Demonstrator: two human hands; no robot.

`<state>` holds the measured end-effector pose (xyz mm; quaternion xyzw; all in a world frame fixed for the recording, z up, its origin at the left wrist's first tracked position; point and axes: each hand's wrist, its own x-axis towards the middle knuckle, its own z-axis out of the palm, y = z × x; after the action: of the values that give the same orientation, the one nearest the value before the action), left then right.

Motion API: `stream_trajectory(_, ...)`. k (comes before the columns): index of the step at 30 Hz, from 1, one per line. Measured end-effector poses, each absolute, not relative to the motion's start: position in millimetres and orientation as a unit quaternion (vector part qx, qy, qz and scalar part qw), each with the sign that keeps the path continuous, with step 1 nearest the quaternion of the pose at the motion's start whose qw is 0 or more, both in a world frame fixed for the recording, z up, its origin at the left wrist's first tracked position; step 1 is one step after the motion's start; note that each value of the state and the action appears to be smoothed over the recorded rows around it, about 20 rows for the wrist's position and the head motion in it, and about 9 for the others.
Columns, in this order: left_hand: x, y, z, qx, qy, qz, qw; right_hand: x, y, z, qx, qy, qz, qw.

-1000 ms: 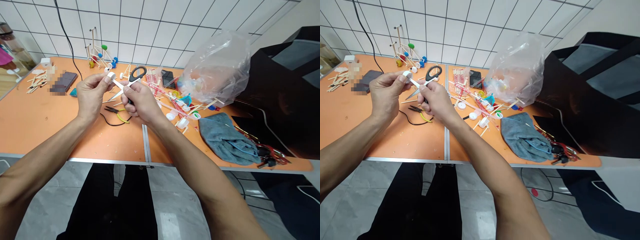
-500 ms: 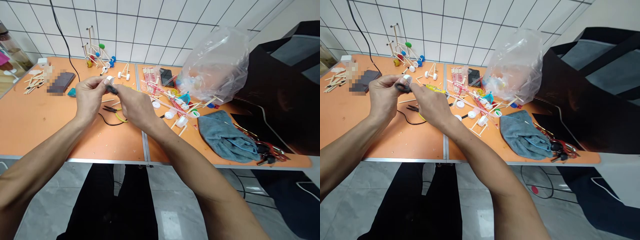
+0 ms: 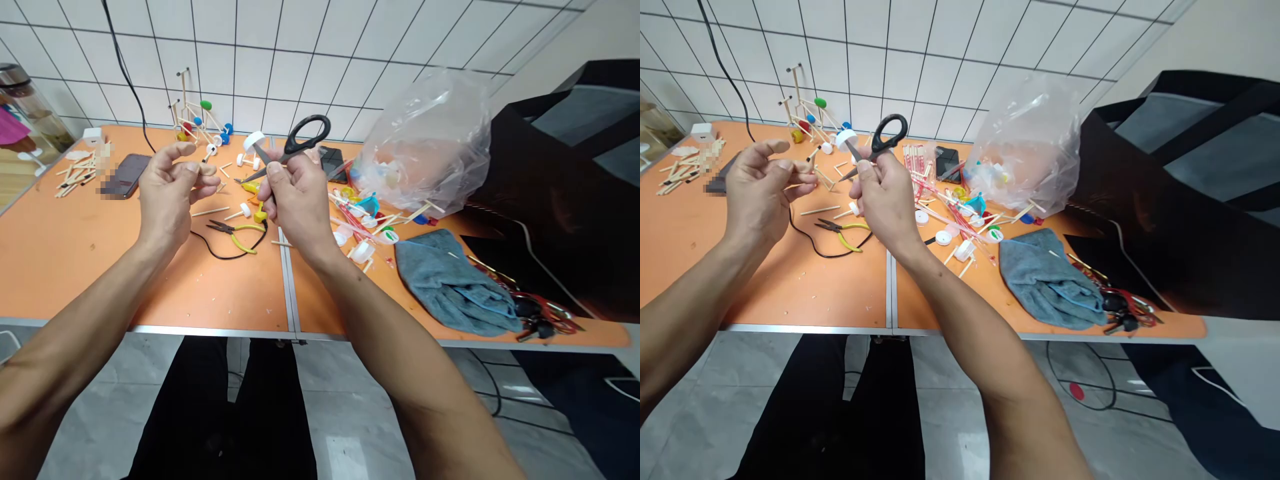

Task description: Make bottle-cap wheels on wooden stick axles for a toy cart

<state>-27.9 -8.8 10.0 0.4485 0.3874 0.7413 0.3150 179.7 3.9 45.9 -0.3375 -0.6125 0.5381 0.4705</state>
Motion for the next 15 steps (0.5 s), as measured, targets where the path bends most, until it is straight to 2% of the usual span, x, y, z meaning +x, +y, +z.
stream_trajectory(7,-14.8,-12.7,7.7,0.524,0.364,0.718,0.277,188.4,9.9,47.1,-0.338,-0.606,0.471,0.545)
stream_trajectory(15,-8.6,-15.6,8.3,0.574,0.339,0.694,0.271,188.8,16.0,42.4,-0.345,-0.614,0.463,0.538)
